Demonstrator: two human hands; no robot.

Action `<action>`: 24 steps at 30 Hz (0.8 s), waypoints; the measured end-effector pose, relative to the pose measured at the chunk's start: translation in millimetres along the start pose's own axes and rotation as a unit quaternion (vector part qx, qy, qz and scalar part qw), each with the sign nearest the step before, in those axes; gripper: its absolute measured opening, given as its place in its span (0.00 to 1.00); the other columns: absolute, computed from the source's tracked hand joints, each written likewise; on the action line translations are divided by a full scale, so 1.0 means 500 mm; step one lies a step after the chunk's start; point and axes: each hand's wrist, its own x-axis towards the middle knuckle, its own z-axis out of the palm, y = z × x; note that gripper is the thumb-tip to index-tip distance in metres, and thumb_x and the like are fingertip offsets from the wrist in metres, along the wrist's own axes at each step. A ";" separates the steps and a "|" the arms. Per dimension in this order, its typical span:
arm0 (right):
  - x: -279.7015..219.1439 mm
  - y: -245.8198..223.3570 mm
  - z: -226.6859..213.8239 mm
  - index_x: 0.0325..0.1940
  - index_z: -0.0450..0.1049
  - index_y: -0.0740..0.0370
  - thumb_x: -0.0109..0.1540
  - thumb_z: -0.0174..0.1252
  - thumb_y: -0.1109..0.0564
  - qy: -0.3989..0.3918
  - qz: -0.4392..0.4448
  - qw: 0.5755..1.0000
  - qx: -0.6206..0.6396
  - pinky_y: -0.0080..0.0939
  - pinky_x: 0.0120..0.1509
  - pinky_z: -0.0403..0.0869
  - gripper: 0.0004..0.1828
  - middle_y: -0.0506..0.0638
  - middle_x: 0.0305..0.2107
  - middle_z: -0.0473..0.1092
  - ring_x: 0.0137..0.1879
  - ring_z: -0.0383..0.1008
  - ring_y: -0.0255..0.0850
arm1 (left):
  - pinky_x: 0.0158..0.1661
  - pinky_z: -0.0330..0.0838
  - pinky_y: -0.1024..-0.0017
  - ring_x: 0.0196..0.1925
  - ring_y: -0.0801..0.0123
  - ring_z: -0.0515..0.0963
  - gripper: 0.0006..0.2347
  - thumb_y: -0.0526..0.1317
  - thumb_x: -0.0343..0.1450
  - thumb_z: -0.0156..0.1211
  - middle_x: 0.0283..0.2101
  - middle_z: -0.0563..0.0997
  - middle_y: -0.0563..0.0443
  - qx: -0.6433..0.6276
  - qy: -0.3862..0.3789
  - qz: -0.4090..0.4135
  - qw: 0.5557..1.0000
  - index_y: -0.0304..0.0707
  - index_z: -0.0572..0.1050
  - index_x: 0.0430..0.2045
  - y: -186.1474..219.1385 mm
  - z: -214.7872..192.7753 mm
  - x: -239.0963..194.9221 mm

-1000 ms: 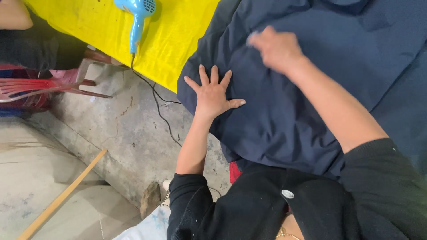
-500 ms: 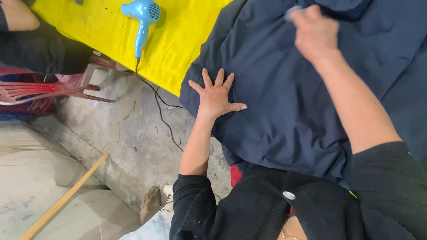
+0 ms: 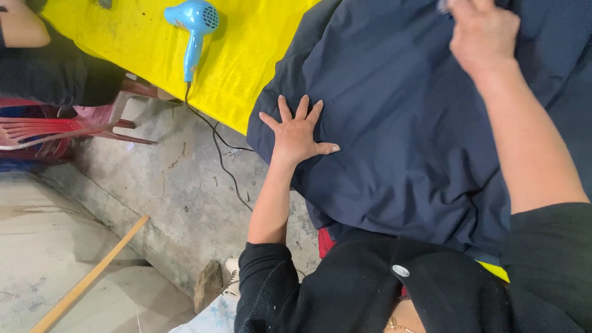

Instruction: The person scrubs a dark blue jacket on a yellow table using a small brush, then uses a blue hairdryer to dry the fabric. They continue scrubbing with the brush and later use a white eraser-like tool on the jacket surface. Finally, they use red-handled pliers to pull at a seam or thread on the jacket.

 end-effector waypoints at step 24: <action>-0.146 0.013 -0.088 0.60 0.74 0.31 0.66 0.57 0.44 -0.072 -0.052 0.995 0.048 0.32 0.40 0.71 0.17 0.35 0.43 0.59 0.42 0.73 0.31 | 0.58 0.31 0.11 0.77 0.27 0.42 0.53 0.75 0.53 0.68 0.78 0.53 0.49 0.016 0.018 -0.013 1.000 0.56 0.56 0.74 0.015 0.000 -0.003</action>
